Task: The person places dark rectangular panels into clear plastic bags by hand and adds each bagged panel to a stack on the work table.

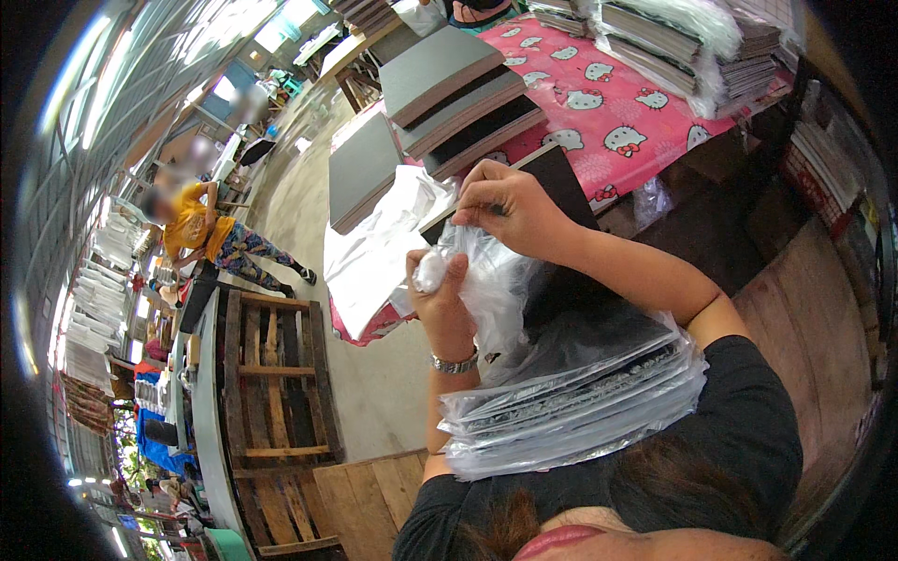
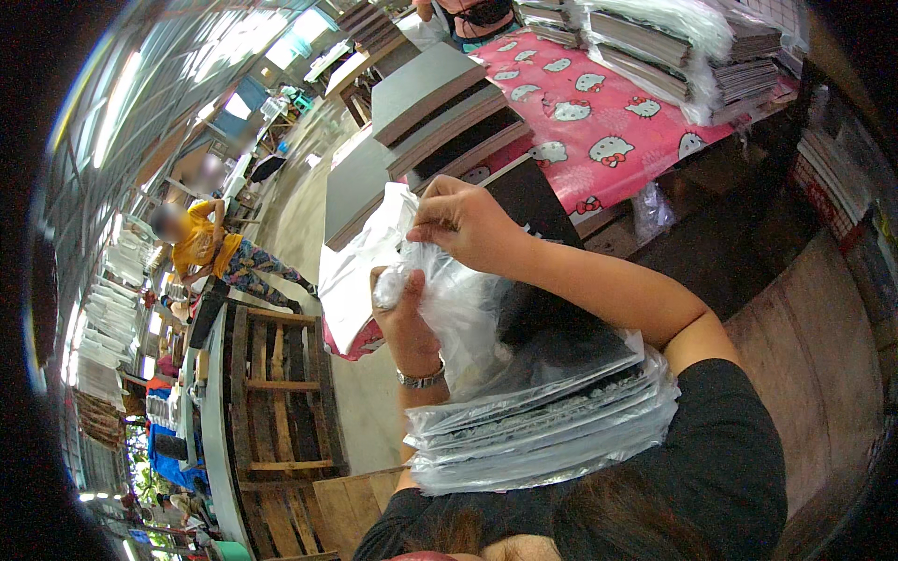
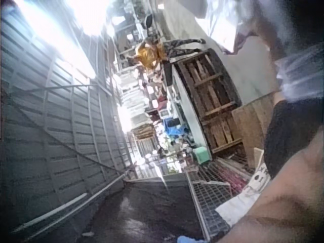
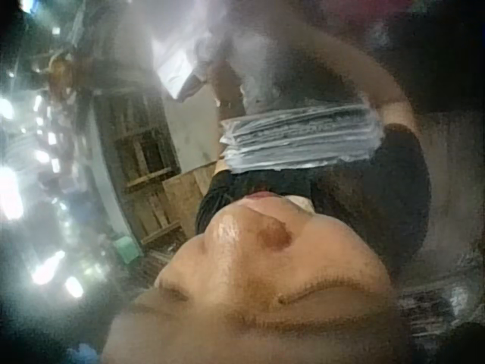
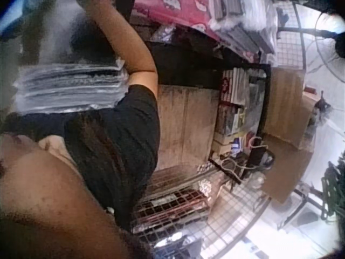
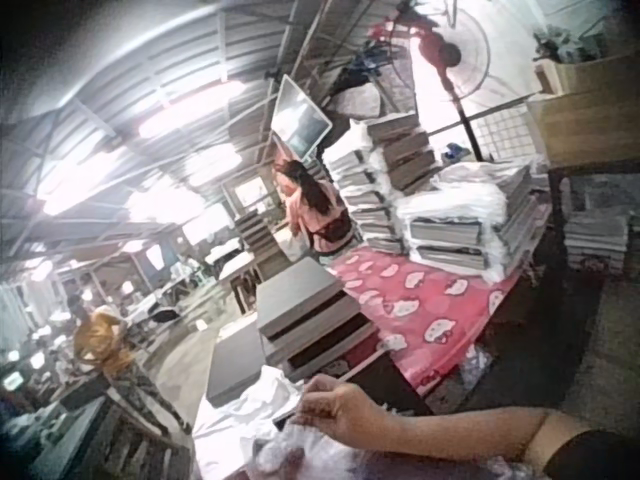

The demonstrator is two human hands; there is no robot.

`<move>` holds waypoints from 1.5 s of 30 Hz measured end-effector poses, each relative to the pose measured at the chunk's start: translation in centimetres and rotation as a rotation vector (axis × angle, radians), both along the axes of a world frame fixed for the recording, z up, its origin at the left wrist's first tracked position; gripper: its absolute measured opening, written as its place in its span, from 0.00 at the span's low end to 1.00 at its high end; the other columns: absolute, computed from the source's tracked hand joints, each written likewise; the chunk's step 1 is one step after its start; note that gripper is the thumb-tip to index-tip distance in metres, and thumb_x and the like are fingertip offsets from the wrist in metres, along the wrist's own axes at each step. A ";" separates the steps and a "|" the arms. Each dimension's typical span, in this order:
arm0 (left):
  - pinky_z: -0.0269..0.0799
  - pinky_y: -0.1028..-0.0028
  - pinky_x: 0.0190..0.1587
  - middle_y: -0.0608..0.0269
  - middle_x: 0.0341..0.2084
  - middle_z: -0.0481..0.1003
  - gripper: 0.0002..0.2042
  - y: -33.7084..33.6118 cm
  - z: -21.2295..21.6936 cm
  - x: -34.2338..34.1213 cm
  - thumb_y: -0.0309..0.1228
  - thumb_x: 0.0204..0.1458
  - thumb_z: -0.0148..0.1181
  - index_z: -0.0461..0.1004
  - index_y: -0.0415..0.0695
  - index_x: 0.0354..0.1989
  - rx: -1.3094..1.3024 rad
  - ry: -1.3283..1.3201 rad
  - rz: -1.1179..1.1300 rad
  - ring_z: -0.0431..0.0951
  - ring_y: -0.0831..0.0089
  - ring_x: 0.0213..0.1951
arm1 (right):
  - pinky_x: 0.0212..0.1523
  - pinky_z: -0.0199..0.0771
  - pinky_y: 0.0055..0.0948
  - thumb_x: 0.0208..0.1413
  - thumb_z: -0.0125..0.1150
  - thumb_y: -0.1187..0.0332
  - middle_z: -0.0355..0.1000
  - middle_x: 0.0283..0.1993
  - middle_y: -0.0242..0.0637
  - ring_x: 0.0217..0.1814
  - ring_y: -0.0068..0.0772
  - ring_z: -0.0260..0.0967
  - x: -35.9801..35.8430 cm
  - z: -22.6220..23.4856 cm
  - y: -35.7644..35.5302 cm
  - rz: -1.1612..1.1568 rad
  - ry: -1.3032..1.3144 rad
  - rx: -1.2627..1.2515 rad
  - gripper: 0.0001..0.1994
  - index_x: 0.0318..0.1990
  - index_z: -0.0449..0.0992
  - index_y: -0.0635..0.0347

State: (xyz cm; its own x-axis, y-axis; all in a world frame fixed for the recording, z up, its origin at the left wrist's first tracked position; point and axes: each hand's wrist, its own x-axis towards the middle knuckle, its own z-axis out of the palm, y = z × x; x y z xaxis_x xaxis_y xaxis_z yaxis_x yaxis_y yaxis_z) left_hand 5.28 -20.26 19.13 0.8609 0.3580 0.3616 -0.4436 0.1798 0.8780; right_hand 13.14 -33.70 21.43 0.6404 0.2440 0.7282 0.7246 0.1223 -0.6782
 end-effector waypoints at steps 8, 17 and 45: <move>0.68 0.75 0.28 0.66 0.23 0.70 0.15 4.9 0.9 -3.4 0.45 0.58 0.45 0.67 0.46 0.31 -0.398 0.198 -0.198 0.69 0.78 0.26 | 0.40 0.69 0.27 0.54 0.59 0.67 0.72 0.34 0.37 0.36 0.28 0.71 -3.6 -1.7 -5.3 1.081 0.135 -0.761 0.08 0.32 0.73 0.64; 0.72 0.55 0.44 0.50 0.41 0.73 0.26 11.4 -3.2 -6.5 0.46 0.50 0.55 0.66 0.37 0.50 -0.274 0.080 -0.969 0.75 0.58 0.42 | 0.41 0.69 0.28 0.55 0.58 0.65 0.73 0.33 0.34 0.35 0.24 0.69 -1.2 -4.0 -8.7 0.935 0.421 -0.747 0.10 0.29 0.75 0.63; 0.73 0.71 0.38 0.50 0.37 0.76 0.19 10.1 -6.2 -4.3 0.38 0.41 0.61 0.74 0.35 0.38 -0.032 0.573 -0.434 0.77 0.68 0.37 | 0.33 0.70 0.24 0.36 0.67 0.70 0.70 0.35 0.35 0.31 0.29 0.70 -1.5 -2.7 -10.6 0.611 0.747 0.463 0.37 0.59 0.60 0.61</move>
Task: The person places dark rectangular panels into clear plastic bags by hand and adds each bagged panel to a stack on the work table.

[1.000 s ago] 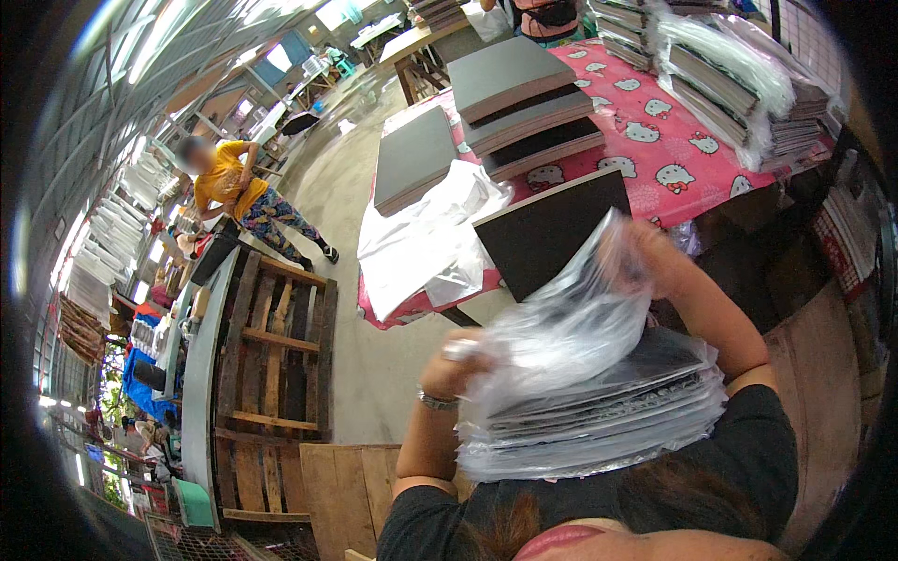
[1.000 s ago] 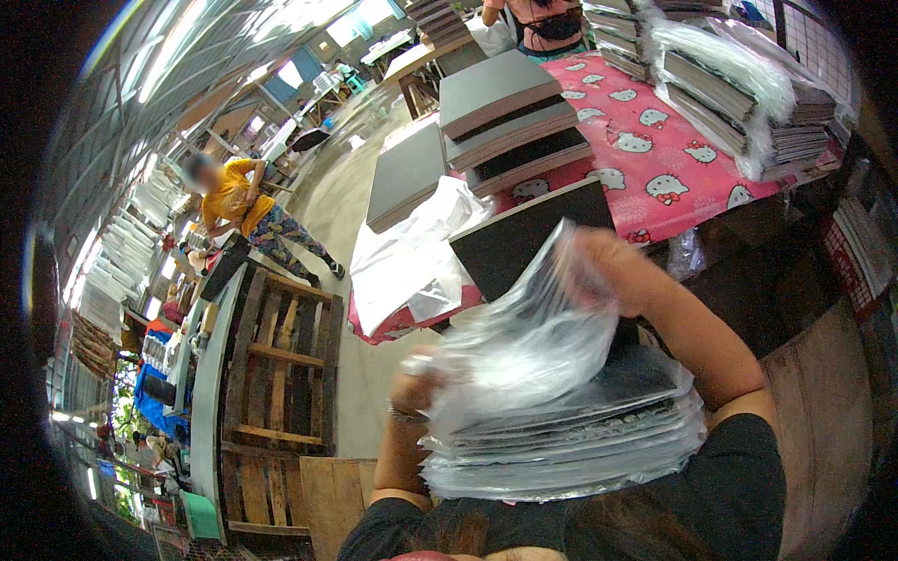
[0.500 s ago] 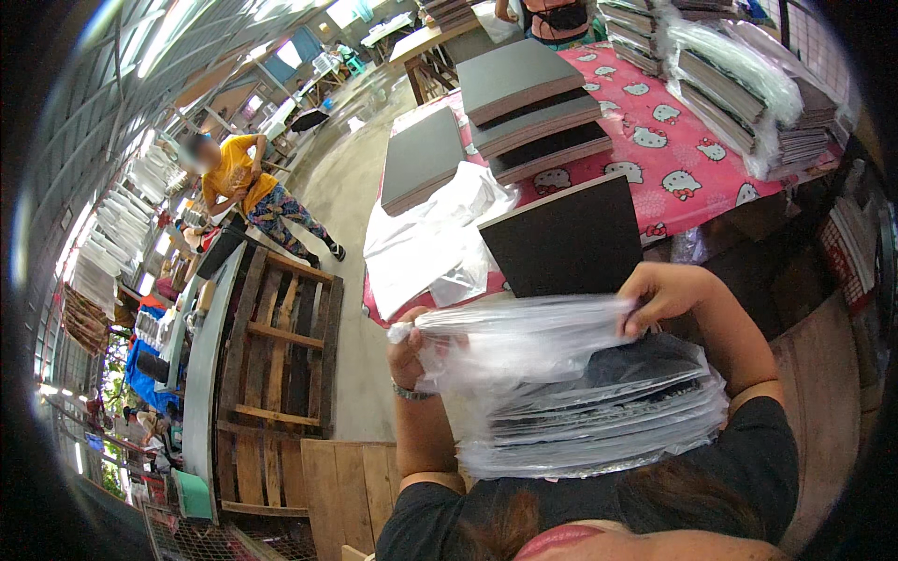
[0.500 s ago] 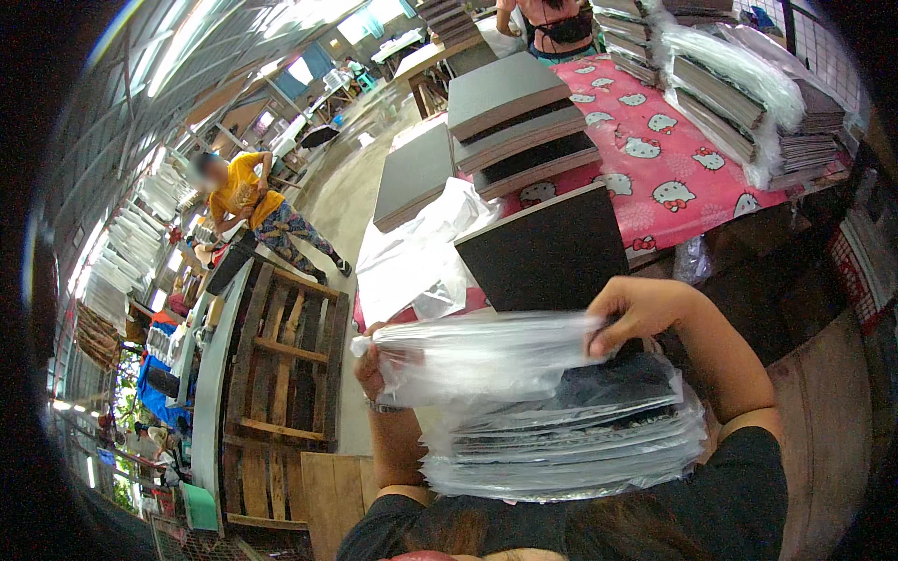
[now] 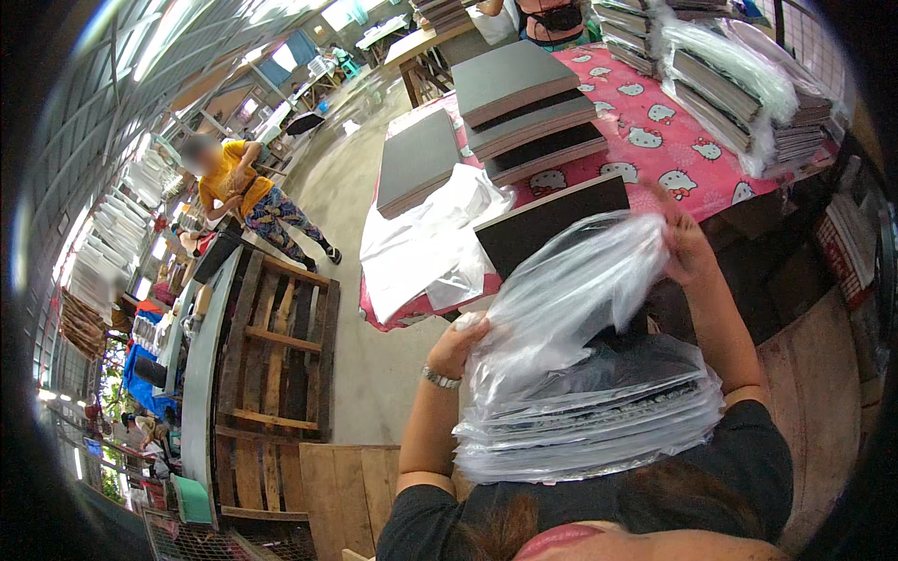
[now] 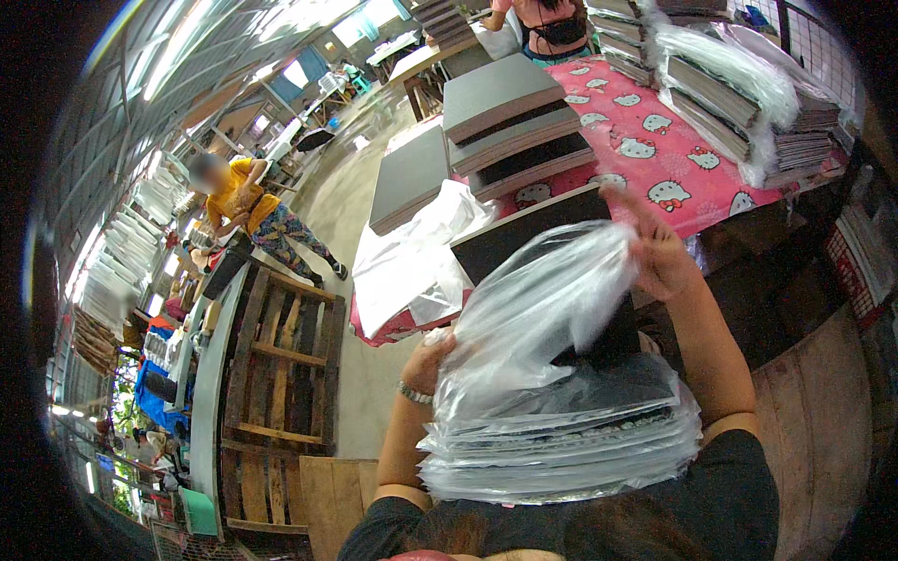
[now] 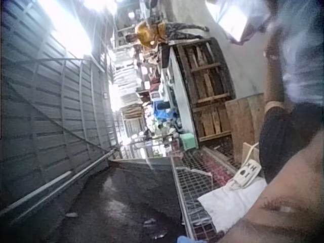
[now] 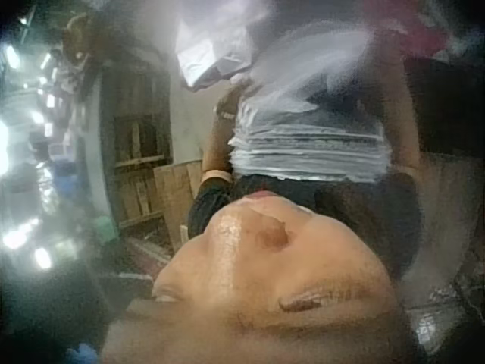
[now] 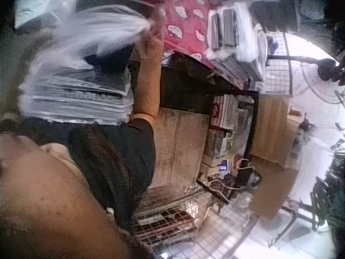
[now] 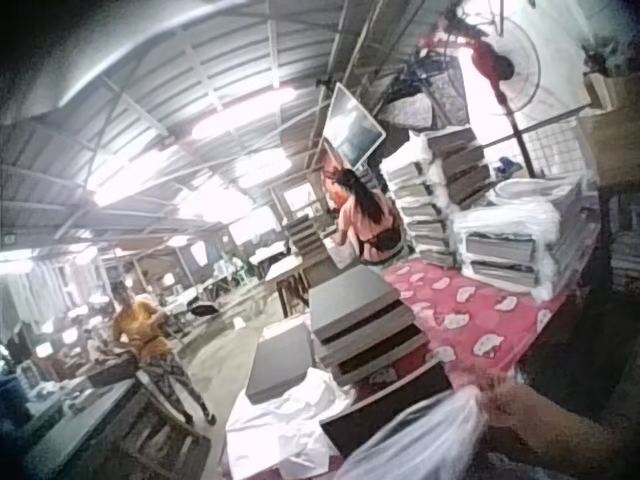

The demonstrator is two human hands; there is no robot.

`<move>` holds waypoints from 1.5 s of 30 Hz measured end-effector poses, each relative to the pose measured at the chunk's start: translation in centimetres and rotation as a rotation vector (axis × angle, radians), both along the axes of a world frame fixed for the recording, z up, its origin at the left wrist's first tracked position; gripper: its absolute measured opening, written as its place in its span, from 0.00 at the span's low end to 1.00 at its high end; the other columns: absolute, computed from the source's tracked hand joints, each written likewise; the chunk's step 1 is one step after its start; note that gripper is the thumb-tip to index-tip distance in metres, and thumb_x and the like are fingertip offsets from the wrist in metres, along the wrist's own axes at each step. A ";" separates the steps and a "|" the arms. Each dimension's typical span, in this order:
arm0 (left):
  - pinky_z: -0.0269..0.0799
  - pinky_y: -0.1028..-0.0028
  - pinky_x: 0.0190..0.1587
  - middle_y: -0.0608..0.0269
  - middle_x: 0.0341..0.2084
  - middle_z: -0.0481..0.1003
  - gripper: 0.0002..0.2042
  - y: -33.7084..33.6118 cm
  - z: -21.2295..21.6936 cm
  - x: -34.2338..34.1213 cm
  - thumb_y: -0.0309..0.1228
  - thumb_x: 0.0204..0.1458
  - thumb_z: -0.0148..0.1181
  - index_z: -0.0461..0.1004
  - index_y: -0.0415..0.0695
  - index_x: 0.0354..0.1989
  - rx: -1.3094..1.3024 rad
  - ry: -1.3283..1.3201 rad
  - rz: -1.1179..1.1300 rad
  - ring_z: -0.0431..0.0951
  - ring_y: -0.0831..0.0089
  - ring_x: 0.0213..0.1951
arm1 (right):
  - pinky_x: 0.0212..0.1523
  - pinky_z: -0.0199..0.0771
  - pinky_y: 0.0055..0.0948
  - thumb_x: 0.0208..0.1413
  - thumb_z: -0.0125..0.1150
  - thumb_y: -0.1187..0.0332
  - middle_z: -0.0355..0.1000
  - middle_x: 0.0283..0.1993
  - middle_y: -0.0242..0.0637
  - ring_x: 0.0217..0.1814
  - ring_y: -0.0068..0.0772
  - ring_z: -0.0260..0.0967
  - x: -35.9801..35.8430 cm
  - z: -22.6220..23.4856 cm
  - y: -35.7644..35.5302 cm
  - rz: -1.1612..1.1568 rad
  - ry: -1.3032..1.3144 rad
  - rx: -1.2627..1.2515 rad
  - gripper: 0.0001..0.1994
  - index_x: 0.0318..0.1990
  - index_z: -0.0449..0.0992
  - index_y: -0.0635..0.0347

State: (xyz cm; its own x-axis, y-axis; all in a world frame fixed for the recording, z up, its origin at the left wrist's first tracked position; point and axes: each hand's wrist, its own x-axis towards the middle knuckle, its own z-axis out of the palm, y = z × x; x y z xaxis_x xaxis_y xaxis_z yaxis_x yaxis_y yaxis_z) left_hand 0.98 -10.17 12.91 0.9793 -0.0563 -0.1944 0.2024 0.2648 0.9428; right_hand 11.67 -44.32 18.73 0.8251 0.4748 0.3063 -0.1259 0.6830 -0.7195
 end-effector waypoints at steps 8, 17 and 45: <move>0.61 0.78 0.24 0.67 0.21 0.67 0.15 -1.5 3.0 10.4 0.26 0.47 0.53 0.66 0.32 0.43 0.311 -0.322 0.481 0.64 0.79 0.22 | 0.32 0.67 0.28 0.41 0.51 0.76 0.67 0.31 0.40 0.30 0.32 0.64 8.0 -0.6 0.7 -0.589 -0.564 -0.838 0.30 0.59 0.63 0.55; 0.62 0.76 0.44 0.50 0.48 0.67 0.23 -3.6 0.6 3.7 0.18 0.48 0.45 0.62 0.37 0.56 0.990 -0.552 0.468 0.67 0.72 0.44 | 0.39 0.70 0.40 0.45 0.55 0.75 0.62 0.40 0.48 0.35 0.49 0.67 0.6 -2.1 0.9 -1.059 -0.864 -1.099 0.19 0.48 0.73 0.55; 0.69 0.77 0.38 0.60 0.36 0.72 0.17 4.9 -17.3 -5.0 0.26 0.45 0.63 0.70 0.37 0.44 0.304 0.351 -0.018 0.72 0.75 0.36 | 0.41 0.67 0.25 0.51 0.58 0.67 0.73 0.34 0.32 0.38 0.24 0.67 2.0 -18.4 -7.9 -0.004 0.021 -1.056 0.08 0.35 0.75 0.63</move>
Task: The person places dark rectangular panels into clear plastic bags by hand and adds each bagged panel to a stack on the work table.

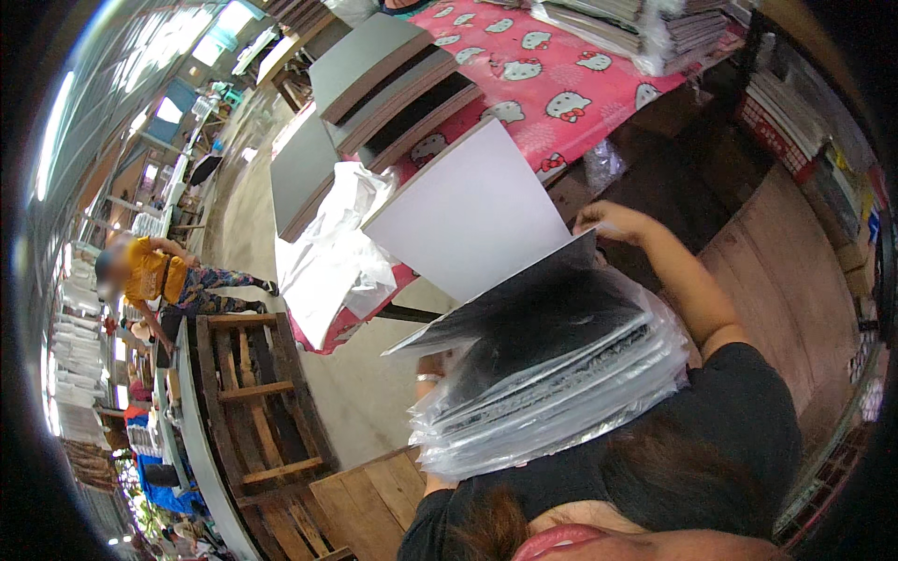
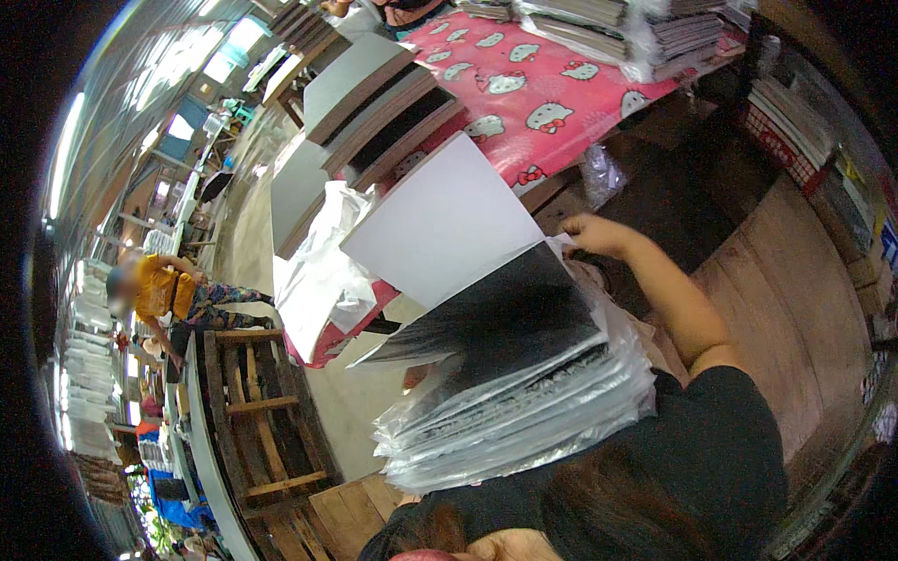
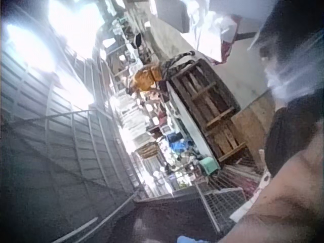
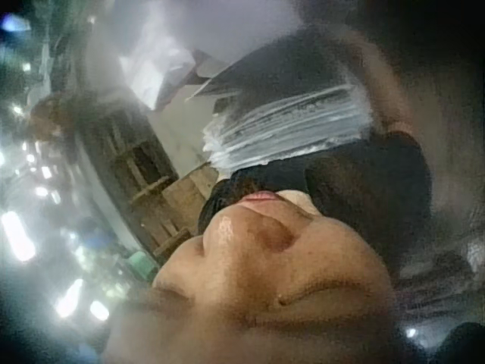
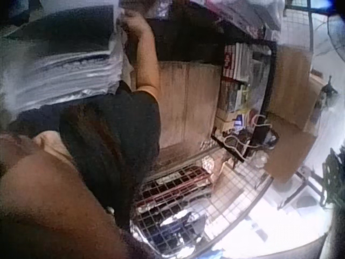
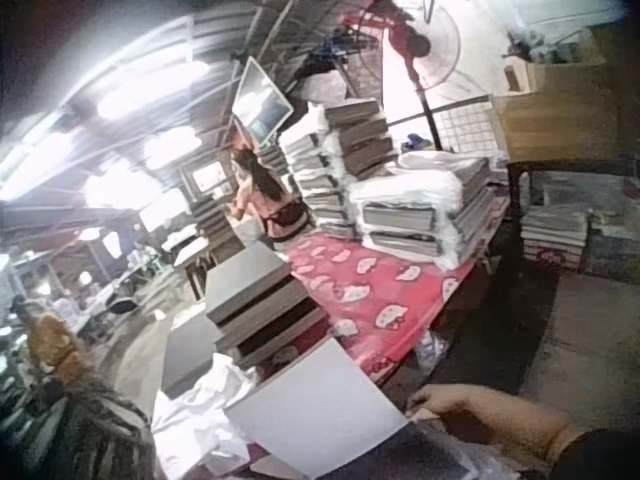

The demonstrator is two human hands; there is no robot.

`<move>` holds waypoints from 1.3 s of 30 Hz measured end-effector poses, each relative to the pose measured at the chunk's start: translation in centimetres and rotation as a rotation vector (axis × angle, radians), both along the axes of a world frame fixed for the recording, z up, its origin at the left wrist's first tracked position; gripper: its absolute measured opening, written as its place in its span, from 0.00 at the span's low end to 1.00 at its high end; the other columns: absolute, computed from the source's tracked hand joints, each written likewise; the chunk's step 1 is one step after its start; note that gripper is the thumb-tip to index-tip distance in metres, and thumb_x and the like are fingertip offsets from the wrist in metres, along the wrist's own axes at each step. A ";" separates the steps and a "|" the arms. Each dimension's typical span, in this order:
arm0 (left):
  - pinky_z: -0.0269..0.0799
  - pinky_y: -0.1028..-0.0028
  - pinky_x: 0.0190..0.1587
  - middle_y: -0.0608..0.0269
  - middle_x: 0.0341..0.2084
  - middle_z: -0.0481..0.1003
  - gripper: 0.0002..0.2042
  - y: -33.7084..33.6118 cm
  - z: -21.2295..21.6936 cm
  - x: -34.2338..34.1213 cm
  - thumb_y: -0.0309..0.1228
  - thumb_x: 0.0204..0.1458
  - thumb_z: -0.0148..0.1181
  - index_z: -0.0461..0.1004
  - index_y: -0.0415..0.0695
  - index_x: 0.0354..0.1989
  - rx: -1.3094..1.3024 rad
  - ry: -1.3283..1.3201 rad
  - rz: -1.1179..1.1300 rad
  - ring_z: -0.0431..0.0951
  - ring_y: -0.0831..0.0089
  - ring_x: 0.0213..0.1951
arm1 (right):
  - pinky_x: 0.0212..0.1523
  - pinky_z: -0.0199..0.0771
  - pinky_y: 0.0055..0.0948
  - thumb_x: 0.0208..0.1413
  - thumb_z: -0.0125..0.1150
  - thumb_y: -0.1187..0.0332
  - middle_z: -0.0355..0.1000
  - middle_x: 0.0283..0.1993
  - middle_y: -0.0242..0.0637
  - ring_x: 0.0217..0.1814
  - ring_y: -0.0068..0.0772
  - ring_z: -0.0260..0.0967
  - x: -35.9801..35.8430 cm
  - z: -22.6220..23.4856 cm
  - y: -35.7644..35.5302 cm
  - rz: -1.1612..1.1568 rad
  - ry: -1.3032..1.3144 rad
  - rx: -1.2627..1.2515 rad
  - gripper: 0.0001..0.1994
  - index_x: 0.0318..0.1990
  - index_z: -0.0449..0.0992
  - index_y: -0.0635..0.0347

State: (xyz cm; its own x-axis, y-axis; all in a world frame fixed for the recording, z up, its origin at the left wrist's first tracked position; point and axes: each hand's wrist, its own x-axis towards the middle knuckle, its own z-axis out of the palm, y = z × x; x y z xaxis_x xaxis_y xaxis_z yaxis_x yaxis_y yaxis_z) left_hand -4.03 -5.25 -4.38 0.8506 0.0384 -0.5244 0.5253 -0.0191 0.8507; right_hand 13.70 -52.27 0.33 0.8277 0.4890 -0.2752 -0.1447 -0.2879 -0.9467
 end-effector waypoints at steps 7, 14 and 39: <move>0.68 0.76 0.43 0.58 0.41 0.70 0.21 1.6 19.4 2.7 0.25 0.42 0.64 0.68 0.37 0.47 -0.041 -0.766 0.134 0.70 0.74 0.42 | 0.56 0.60 0.31 0.57 0.52 0.52 0.70 0.51 0.41 0.52 0.35 0.65 -0.7 1.3 4.8 0.781 0.055 0.317 0.24 0.51 0.70 0.65; 0.61 0.71 0.52 0.56 0.44 0.70 0.22 -8.3 24.4 6.5 0.29 0.41 0.65 0.69 0.36 0.46 -0.113 -0.963 -0.037 0.68 0.68 0.48 | 0.53 0.65 0.35 0.53 0.59 0.61 0.70 0.49 0.43 0.51 0.38 0.67 1.6 8.7 12.5 0.454 -0.434 0.098 0.24 0.57 0.65 0.56; 0.73 0.75 0.36 0.61 0.32 0.75 0.08 -15.1 22.6 9.3 0.20 0.47 0.61 0.72 0.37 0.36 -0.357 -0.932 0.293 0.75 0.74 0.35 | 0.31 0.67 0.29 0.52 0.59 0.70 0.69 0.25 0.38 0.32 0.30 0.69 -0.7 19.4 15.9 -0.016 -1.310 0.044 0.04 0.32 0.75 0.60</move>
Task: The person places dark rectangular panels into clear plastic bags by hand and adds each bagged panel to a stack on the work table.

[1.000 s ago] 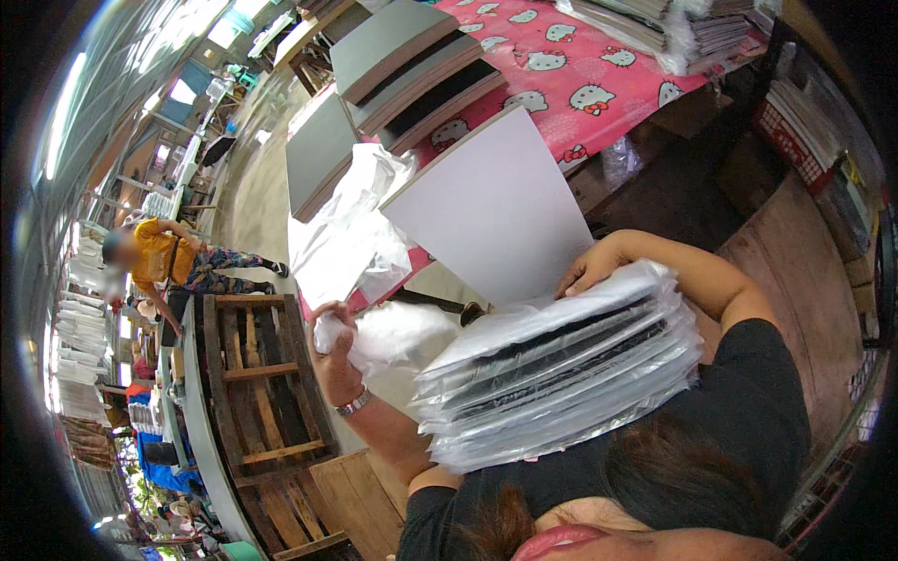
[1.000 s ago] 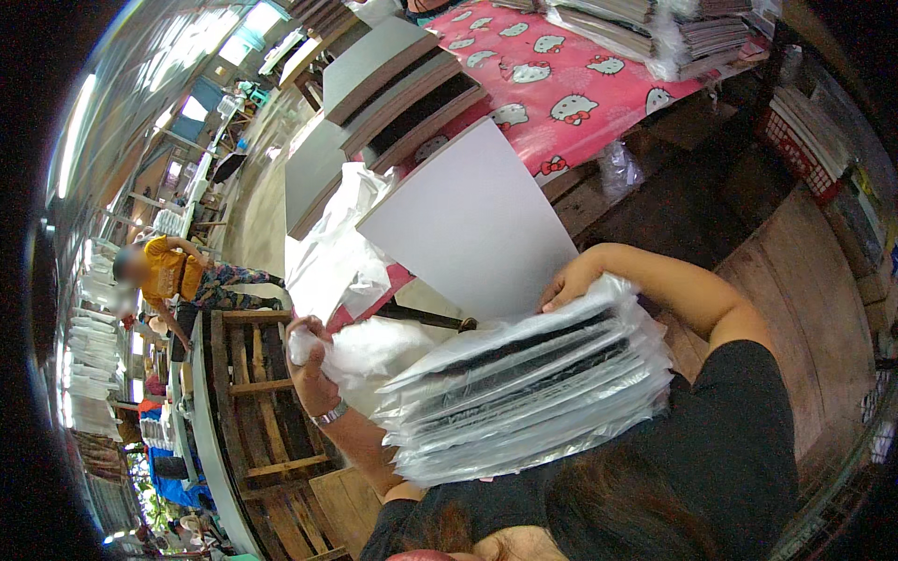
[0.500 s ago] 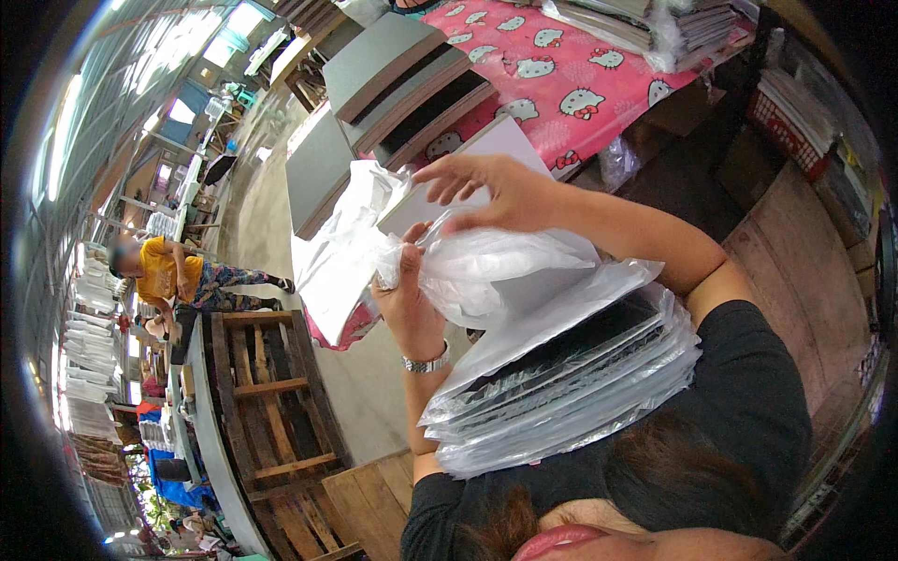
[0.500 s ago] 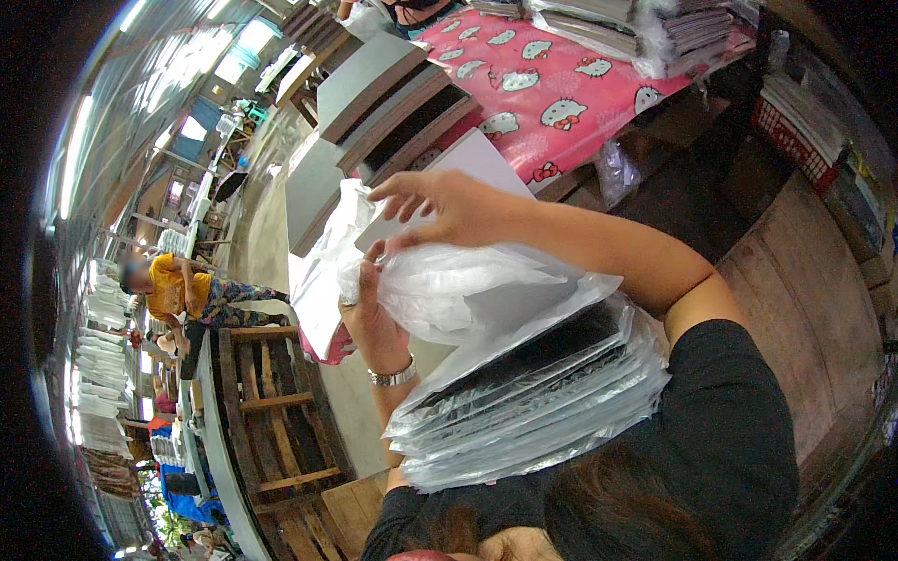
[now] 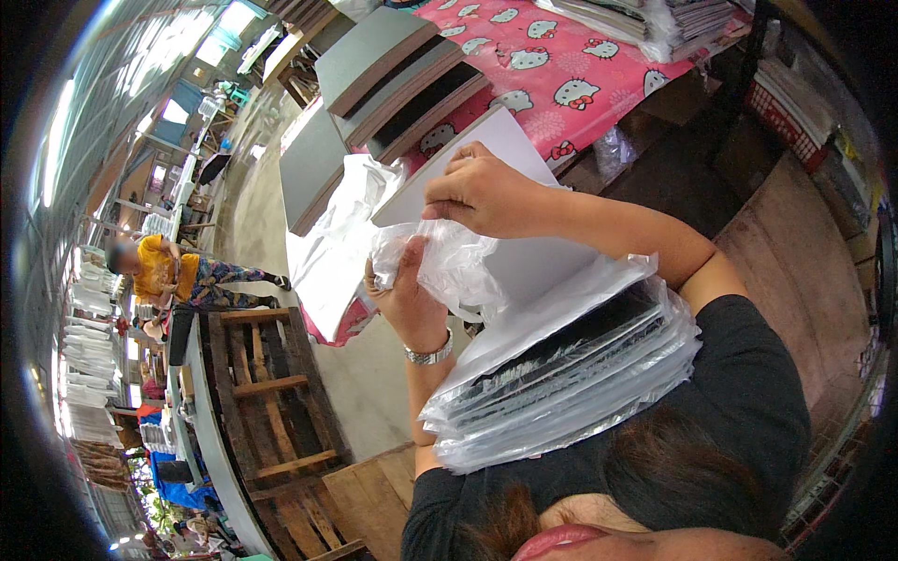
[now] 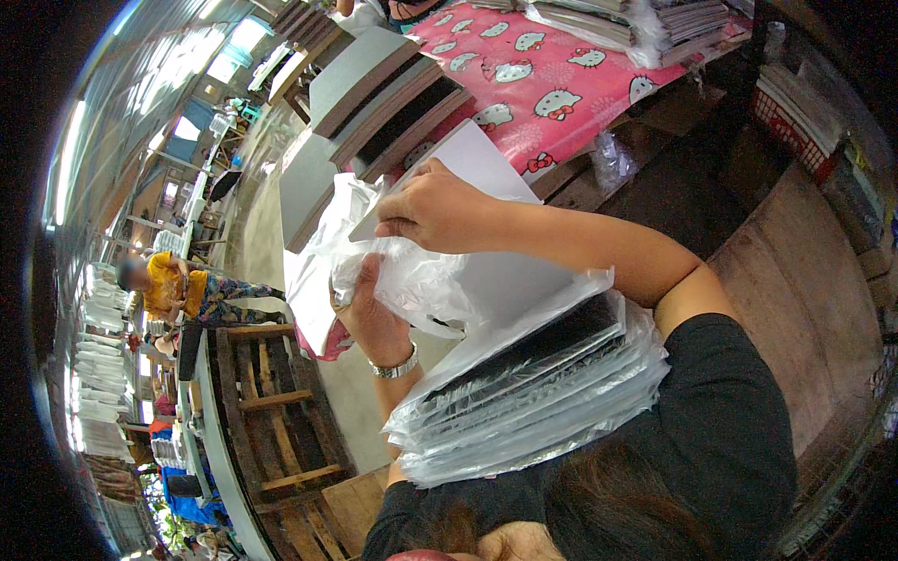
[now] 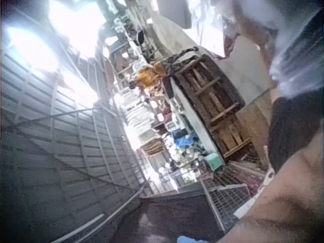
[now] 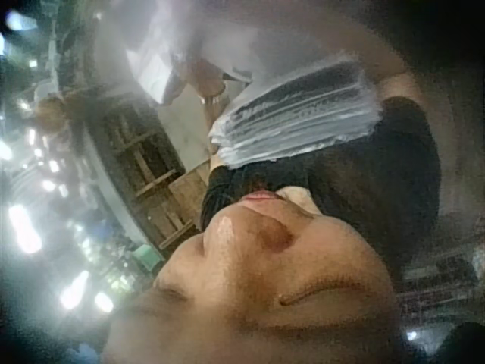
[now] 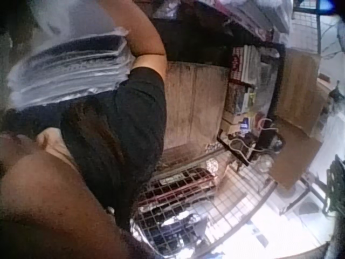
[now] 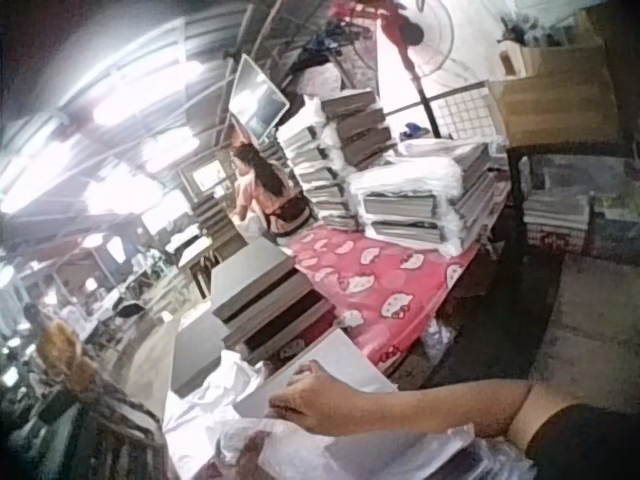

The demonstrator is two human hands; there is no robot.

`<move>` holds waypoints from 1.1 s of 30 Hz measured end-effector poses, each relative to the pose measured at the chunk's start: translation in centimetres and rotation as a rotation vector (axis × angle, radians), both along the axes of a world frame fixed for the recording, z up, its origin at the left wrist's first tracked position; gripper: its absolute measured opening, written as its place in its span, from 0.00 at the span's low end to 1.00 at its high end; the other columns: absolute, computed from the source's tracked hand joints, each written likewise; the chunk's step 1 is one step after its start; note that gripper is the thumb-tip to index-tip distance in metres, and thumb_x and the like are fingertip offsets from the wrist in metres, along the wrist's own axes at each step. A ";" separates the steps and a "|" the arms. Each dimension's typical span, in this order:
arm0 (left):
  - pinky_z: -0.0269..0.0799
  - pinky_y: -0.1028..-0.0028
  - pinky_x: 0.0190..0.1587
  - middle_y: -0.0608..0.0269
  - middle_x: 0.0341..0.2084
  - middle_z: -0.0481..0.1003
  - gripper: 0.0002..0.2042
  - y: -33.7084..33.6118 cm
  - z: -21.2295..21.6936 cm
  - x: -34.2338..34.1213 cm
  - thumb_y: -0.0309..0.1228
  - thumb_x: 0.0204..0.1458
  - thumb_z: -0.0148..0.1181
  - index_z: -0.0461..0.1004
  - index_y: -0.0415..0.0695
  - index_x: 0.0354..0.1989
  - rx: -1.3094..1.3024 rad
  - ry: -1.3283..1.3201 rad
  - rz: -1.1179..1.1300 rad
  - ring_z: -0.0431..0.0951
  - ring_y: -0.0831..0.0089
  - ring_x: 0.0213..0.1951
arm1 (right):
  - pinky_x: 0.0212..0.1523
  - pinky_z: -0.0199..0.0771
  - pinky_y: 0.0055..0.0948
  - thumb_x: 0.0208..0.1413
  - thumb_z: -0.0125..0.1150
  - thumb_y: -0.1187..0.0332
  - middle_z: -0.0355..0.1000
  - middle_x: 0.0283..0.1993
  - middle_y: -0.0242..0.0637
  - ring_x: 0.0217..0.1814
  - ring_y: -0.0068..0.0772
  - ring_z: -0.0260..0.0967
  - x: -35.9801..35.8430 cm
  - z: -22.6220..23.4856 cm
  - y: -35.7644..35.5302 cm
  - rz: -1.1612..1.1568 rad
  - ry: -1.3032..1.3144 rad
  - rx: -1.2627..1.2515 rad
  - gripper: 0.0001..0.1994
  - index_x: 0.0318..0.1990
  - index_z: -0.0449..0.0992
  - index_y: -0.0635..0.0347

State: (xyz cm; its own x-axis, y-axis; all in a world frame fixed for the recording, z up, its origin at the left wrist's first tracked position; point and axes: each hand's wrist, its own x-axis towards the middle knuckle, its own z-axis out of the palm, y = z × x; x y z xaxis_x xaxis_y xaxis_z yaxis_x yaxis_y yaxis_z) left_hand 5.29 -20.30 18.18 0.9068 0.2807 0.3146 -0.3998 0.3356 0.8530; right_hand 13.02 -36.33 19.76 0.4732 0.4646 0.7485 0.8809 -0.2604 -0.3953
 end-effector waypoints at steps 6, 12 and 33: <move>0.71 0.78 0.35 0.68 0.29 0.71 0.06 -1.5 0.2 -0.6 0.24 0.52 0.57 0.68 0.40 0.36 -0.082 -0.031 0.013 0.71 0.81 0.33 | 0.30 0.66 0.21 0.52 0.59 0.70 0.69 0.28 0.30 0.32 0.23 0.67 -0.5 0.3 1.8 0.290 0.271 0.409 0.03 0.31 0.74 0.57; 0.68 0.78 0.34 0.67 0.30 0.69 0.11 0.9 -0.5 -1.7 0.38 0.57 0.52 0.66 0.43 0.37 0.054 0.073 -0.054 0.70 0.77 0.32 | 0.32 0.68 0.21 0.55 0.57 0.69 0.69 0.26 0.32 0.33 0.19 0.67 -3.4 -1.1 0.6 0.685 1.200 0.197 0.06 0.34 0.74 0.62; 0.70 0.54 0.45 0.50 0.44 0.71 0.22 16.3 -7.9 -6.8 0.37 0.47 0.61 0.67 0.37 0.48 0.206 0.267 -0.692 0.74 0.59 0.43 | 0.39 0.71 0.25 0.56 0.56 0.66 0.74 0.34 0.33 0.38 0.24 0.72 -0.4 -0.5 -9.7 0.791 1.099 0.233 0.09 0.38 0.74 0.62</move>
State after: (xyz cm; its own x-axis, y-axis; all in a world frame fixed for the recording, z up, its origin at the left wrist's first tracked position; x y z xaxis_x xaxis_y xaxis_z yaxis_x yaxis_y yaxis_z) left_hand -1.55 -4.03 10.26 0.9068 -0.4191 0.0446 0.0719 0.2582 0.9634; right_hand 12.65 -46.01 19.22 0.5380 0.8016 0.2608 -0.0298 0.3273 -0.9445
